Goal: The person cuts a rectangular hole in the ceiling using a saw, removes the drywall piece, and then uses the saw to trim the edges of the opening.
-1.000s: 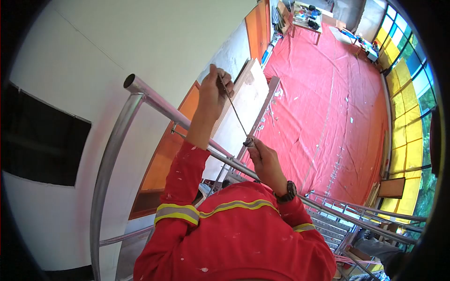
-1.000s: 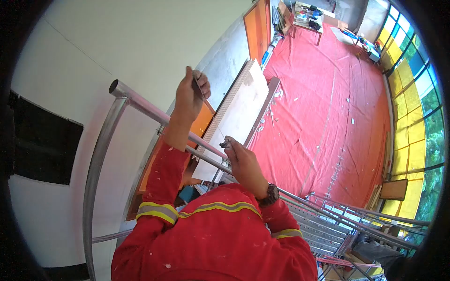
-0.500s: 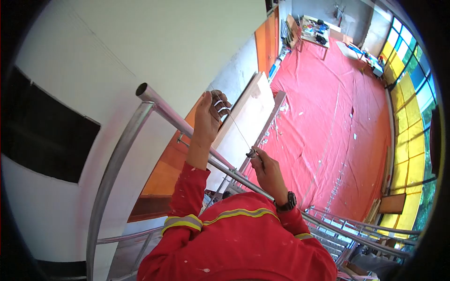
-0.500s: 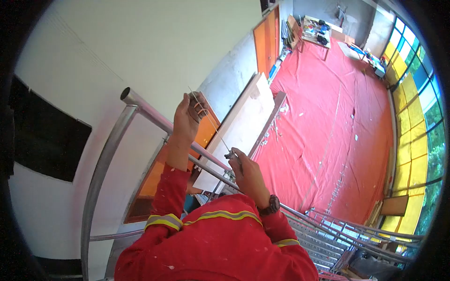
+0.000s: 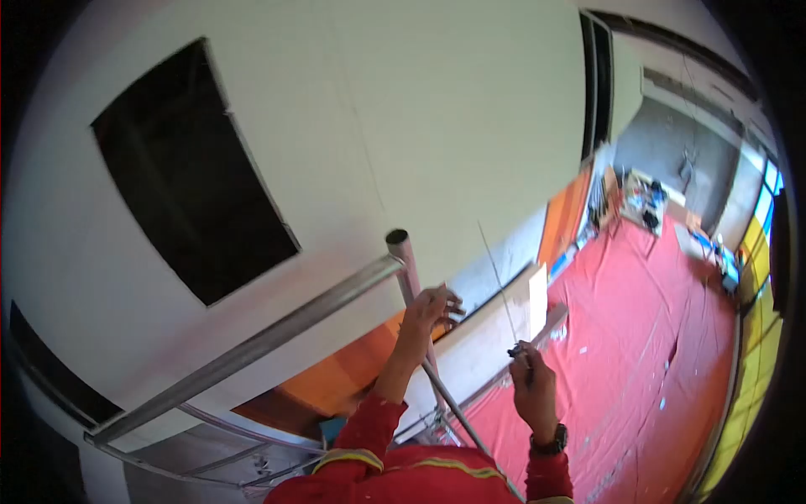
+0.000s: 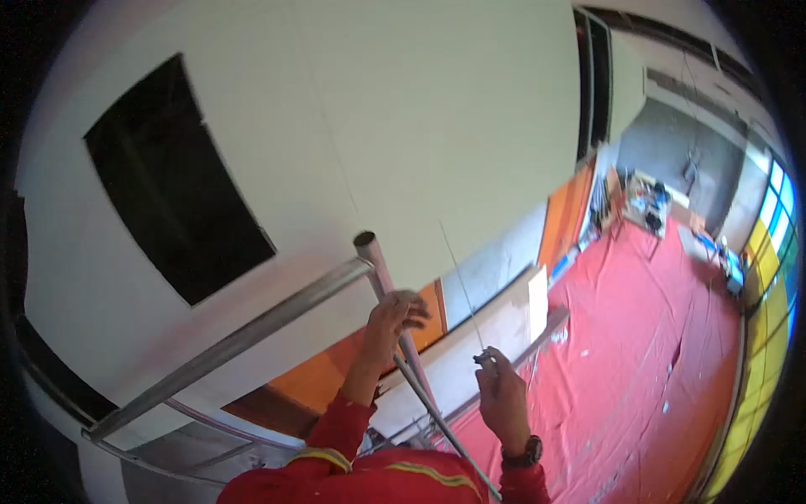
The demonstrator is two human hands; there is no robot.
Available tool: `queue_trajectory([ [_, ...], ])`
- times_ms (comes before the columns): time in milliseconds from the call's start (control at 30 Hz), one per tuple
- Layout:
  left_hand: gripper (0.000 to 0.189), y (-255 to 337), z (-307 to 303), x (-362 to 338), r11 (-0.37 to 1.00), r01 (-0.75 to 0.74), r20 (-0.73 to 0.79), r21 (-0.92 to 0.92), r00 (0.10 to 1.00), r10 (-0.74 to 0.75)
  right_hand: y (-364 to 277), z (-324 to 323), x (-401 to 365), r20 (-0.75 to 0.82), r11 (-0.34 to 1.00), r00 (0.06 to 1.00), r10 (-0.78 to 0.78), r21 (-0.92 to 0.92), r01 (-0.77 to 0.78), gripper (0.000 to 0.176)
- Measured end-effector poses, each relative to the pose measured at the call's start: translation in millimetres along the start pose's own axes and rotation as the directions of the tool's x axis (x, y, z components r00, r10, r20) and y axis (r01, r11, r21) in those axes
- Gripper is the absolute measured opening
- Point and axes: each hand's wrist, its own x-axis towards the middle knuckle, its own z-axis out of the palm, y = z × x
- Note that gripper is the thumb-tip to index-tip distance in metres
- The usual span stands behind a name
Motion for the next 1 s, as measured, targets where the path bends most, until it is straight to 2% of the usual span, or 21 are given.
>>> queue_trajectory([
  [67, 0.031, 21.0, -16.5, -17.1, 0.989, -0.131, 0.024, 0.063, 0.991, 0.130, -33.4, -19.4, 29.0, 0.051, 0.994, 0.998, -0.023, -0.106, 0.028, 0.039],
  [133, 0.028, 42.9, -28.1, -24.3, 0.953, -0.270, 0.053, 0.134, 0.963, 0.265, -61.0, -33.6, 63.9, -0.008, 0.955, 0.965, -0.263, -0.142, 0.259, 0.035],
  [167, 0.026, 53.4, -34.3, -29.3, 0.921, -0.347, 0.058, 0.178, 0.938, 0.342, -74.5, -40.0, 87.3, -0.029, 0.890, 0.910, -0.413, -0.225, 0.397, 0.034],
  [200, 0.024, 60.0, -41.8, -34.3, 0.883, -0.413, 0.063, 0.224, 0.910, 0.410, -94.5, -44.8, 110.8, -0.034, 0.827, 0.868, -0.495, -0.325, 0.459, 0.034],
  [267, 0.023, 67.7, -56.9, -36.6, 0.887, -0.435, 0.159, 0.154, 0.897, 0.412, -135.4, -53.4, 161.6, -0.009, 0.606, 0.722, -0.692, -0.550, 0.574, 0.034],
  [300, 0.022, 70.2, -63.0, -33.4, 0.886, -0.448, 0.211, 0.118, 0.883, 0.419, -161.0, -54.5, 187.4, 0.025, 0.429, 0.611, -0.791, -0.689, 0.584, 0.033],
  [333, 0.020, 68.5, -66.9, -33.3, 0.918, -0.386, 0.219, 0.093, 0.907, 0.359, -177.9, -53.0, 212.3, -0.026, 0.445, 0.595, -0.803, -0.690, 0.571, 0.029],
  [367, 0.019, 63.8, -74.1, -32.1, 0.917, -0.376, 0.266, 0.132, 0.905, 0.333, -208.3, -52.4, 232.1, 0.005, 0.393, 0.567, -0.824, -0.715, 0.579, 0.025],
  [400, 0.019, 54.0, -83.1, -28.7, 0.913, -0.372, 0.316, 0.170, 0.898, 0.307, -227.0, -52.7, 253.6, 0.029, 0.314, 0.510, -0.860, -0.756, 0.574, 0.023],
  [433, 0.019, 44.5, -91.1, -25.8, 0.905, -0.371, 0.366, 0.207, 0.888, 0.280, -244.7, -52.0, 272.7, 0.071, 0.212, 0.411, -0.909, -0.769, 0.603, 0.021],
  [467, 0.018, 35.2, -97.2, -26.9, 0.941, -0.279, 0.363, 0.190, 0.911, 0.197, -261.7, -52.0, 285.3, 0.114, 0.172, 0.430, -0.896, -0.802, 0.572, 0.019],
  [567, 0.018, 8.1, -126.8, -22.4, 0.977, -0.103, 0.302, 0.189, 0.952, 0.042, -292.9, -49.5, 321.3, 0.192, 0.041, 0.407, -0.893, -0.866, 0.499, 0.018],
  [600, 0.020, 5.7, -133.7, -20.5, 0.964, -0.114, 0.245, 0.241, 0.968, 0.053, -299.0, -45.8, 323.7, 0.193, 0.038, 0.420, -0.887, -0.875, 0.483, 0.019],
  [667, 0.021, 8.9, -144.3, -16.5, 0.984, -0.107, 0.097, 0.140, 0.991, 0.094, -312.9, -38.0, 324.6, 0.190, 0.037, 0.449, -0.873, -0.893, 0.449, 0.022],
  [700, 0.022, 10.7, -149.7, -15.3, 0.990, -0.107, 0.019, 0.091, 0.994, 0.105, -318.0, -34.7, 323.4, 0.211, 0.017, 0.423, -0.881, -0.881, 0.474, 0.022],
  [767, 0.030, 11.9, -164.8, -8.1, 0.972, -0.166, -0.070, 0.167, 0.981, 0.179, -326.3, -29.1, 318.3, 0.252, -0.023, 0.371, -0.894, -0.853, 0.522, 0.022],
  [833, 0.035, 24.7, -168.5, -2.1, 0.934, -0.235, -0.123, 0.270, 0.954, 0.275, -332.3, -25.3, 313.0, 0.259, -0.016, 0.437, -0.862, -0.874, 0.486, 0.022],
  [867, 0.038, 12.5, -181.2, 5.1, 0.971, -0.207, -0.219, 0.121, 0.948, 0.230, -334.0, -23.8, 311.8, 0.262, -0.014, 0.468, -0.844, -0.883, 0.469, 0.022],
  [967, 0.038, 30.8, -171.5, 17.2, 0.912, -0.373, -0.197, -0.171, 0.920, 0.339, -335.1, -26.3, 315.9, 0.281, -0.041, 0.447, -0.850, -0.880, 0.474, 0.022],
  [1000, 0.039, 28.4, -171.5, 20.0, 0.882, -0.383, -0.161, -0.275, 0.923, 0.351, -335.5, -27.4, 315.3, 0.286, -0.045, 0.451, -0.845, -0.880, 0.474, 0.022],
])
